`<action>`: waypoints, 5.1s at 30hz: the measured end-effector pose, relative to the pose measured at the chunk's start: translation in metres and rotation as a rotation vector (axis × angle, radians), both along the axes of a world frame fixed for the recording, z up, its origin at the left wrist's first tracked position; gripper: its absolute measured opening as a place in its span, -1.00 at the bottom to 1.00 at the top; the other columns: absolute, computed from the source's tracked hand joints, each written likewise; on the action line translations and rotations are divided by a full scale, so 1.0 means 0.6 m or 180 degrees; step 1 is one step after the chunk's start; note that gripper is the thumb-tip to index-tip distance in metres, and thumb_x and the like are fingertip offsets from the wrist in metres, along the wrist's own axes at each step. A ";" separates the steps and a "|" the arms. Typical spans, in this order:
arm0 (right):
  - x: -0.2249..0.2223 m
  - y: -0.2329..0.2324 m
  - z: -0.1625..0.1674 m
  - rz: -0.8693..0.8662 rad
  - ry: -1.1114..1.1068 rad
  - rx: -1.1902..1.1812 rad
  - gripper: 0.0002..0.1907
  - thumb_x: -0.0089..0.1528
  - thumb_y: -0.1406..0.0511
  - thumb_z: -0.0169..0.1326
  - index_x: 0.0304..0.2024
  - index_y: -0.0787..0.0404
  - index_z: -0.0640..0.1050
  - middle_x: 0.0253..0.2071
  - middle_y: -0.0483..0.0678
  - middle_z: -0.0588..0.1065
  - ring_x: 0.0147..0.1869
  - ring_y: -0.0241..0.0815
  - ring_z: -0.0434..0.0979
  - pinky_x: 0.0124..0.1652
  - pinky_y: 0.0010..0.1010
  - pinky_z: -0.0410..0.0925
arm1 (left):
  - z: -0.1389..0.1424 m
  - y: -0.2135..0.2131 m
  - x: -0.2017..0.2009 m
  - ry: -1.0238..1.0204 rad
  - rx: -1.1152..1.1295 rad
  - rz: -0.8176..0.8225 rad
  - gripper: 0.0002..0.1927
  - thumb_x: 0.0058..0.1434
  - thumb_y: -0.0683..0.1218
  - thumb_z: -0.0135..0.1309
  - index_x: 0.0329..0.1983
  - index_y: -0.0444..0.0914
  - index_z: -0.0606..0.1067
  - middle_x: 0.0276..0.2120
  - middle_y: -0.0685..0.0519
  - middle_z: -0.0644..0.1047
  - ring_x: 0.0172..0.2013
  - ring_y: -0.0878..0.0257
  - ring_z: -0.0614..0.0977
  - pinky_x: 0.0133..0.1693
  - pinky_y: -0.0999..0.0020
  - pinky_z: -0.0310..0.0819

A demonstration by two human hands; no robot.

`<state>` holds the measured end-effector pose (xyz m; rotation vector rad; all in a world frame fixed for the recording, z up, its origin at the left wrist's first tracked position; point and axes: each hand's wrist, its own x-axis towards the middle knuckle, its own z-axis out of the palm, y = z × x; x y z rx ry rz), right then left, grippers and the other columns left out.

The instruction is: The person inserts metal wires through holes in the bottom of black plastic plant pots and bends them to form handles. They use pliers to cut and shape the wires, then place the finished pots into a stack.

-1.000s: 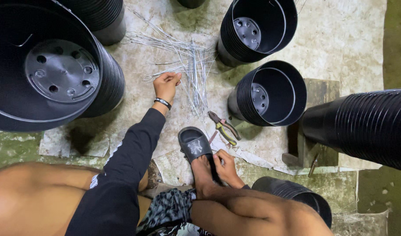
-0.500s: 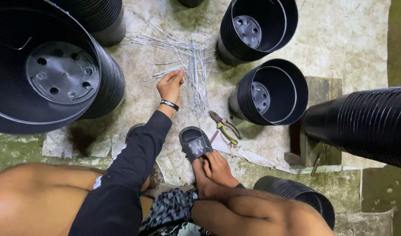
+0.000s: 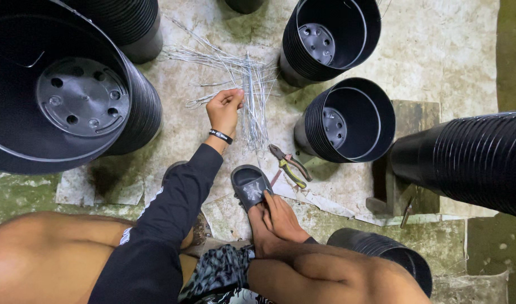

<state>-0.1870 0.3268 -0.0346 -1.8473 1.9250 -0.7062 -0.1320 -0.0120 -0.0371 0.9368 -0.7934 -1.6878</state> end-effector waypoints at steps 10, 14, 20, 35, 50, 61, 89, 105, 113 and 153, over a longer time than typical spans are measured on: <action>-0.014 0.003 0.009 -0.0363 -0.0164 0.0312 -0.48 0.21 0.32 0.12 0.20 0.39 0.38 -0.01 0.27 0.43 0.05 0.27 0.42 0.03 -0.03 0.32 | 0.045 -0.015 0.008 -0.0052 -0.0164 -0.0298 -0.87 0.26 -0.21 0.24 -0.19 -0.37 0.57 -0.38 0.05 0.64 -0.40 0.38 0.64 -0.32 0.50 0.51; -0.070 -0.062 0.033 -0.0731 0.0696 0.0045 -0.43 0.21 0.31 0.12 0.24 0.40 0.37 0.02 0.28 0.42 0.07 0.29 0.42 0.05 -0.01 0.32 | 0.083 -0.008 0.019 -0.0158 -0.0704 -0.0691 -0.88 0.27 -0.22 0.25 -0.19 -0.38 0.59 -0.36 0.04 0.64 -0.38 0.39 0.63 -0.29 0.49 0.55; -0.112 -0.143 0.056 -0.0810 0.1136 0.0833 -0.17 0.08 0.11 0.28 0.24 0.46 0.29 0.14 0.30 0.36 0.17 0.29 0.37 0.06 -0.04 0.30 | 0.141 0.032 0.013 -0.0816 -0.1454 -0.1686 -0.92 0.23 -0.23 0.25 -0.28 -0.37 0.60 -0.36 0.05 0.66 -0.36 0.39 0.69 -0.30 0.49 0.61; -0.147 -0.144 0.059 -0.1593 -0.1090 0.1406 -0.64 0.31 0.23 0.00 0.05 0.38 0.45 -0.23 0.23 0.53 -0.13 0.22 0.56 -0.09 -0.06 0.42 | -0.022 0.117 0.025 -0.2036 -0.1194 -0.2788 -0.90 0.08 -0.16 0.32 -0.41 -0.31 0.66 -0.60 0.01 0.63 -0.58 0.35 0.63 -0.42 0.41 0.50; -0.079 -0.128 0.051 -0.0918 -0.1824 0.1152 -0.75 0.28 0.49 -0.03 0.02 0.33 0.47 -0.19 -0.03 0.54 -0.10 -0.23 0.52 -0.03 -0.39 0.40 | -0.055 0.141 0.035 -0.1565 -0.0421 -0.3077 -0.87 0.13 -0.27 0.08 -0.43 -0.34 0.64 -0.51 0.06 0.66 -0.54 0.38 0.64 -0.46 0.44 0.54; -0.074 -0.124 0.032 -0.0583 -0.2143 0.0848 -0.74 0.28 0.49 -0.03 0.04 0.34 0.46 -0.15 -0.01 0.56 -0.05 -0.24 0.54 0.04 -0.39 0.40 | -0.037 0.137 0.041 -0.1848 -0.0300 -0.3216 -0.94 0.14 -0.22 0.24 -0.40 -0.35 0.65 -0.56 0.03 0.61 -0.57 0.38 0.58 -0.50 0.44 0.46; -0.058 -0.157 0.049 -0.1267 -0.2008 0.1583 -0.88 0.17 0.38 0.07 -0.23 0.27 0.50 -0.41 -0.08 0.49 -0.32 -0.30 0.44 -0.27 -0.43 0.34 | -0.045 0.154 0.035 -0.1844 -0.0212 -0.2994 -0.92 0.09 -0.24 0.29 -0.43 -0.37 0.62 -0.60 0.04 0.60 -0.60 0.38 0.59 -0.51 0.43 0.47; -0.058 -0.152 0.008 -0.1081 -0.1807 0.1581 -0.77 0.14 0.27 0.28 -0.44 0.24 0.49 -0.56 -0.15 0.44 -0.47 -0.34 0.37 -0.40 -0.39 0.32 | -0.043 0.161 0.026 -0.1900 -0.0248 -0.2985 -0.96 0.08 -0.27 0.26 -0.44 -0.38 0.63 -0.57 0.02 0.63 -0.59 0.36 0.61 -0.50 0.42 0.50; -0.051 -0.143 -0.008 -0.1099 -0.1720 0.1024 -0.79 0.17 0.33 0.23 -0.41 0.28 0.45 -0.59 -0.07 0.41 -0.48 -0.29 0.34 -0.40 -0.34 0.33 | -0.034 0.164 0.020 -0.1887 -0.0311 -0.3015 -0.97 0.08 -0.27 0.22 -0.44 -0.35 0.64 -0.56 0.02 0.64 -0.58 0.36 0.63 -0.49 0.42 0.52; -0.129 -0.190 0.078 -0.0415 -0.1557 0.0502 -0.88 0.35 0.34 0.05 -0.17 0.31 0.48 -0.39 -0.04 0.49 -0.32 -0.29 0.41 -0.28 -0.41 0.33 | -0.020 0.139 0.024 -0.1666 -0.1042 -0.3340 -0.94 0.12 -0.29 0.17 -0.36 -0.36 0.64 -0.51 0.00 0.67 -0.53 0.35 0.67 -0.41 0.43 0.58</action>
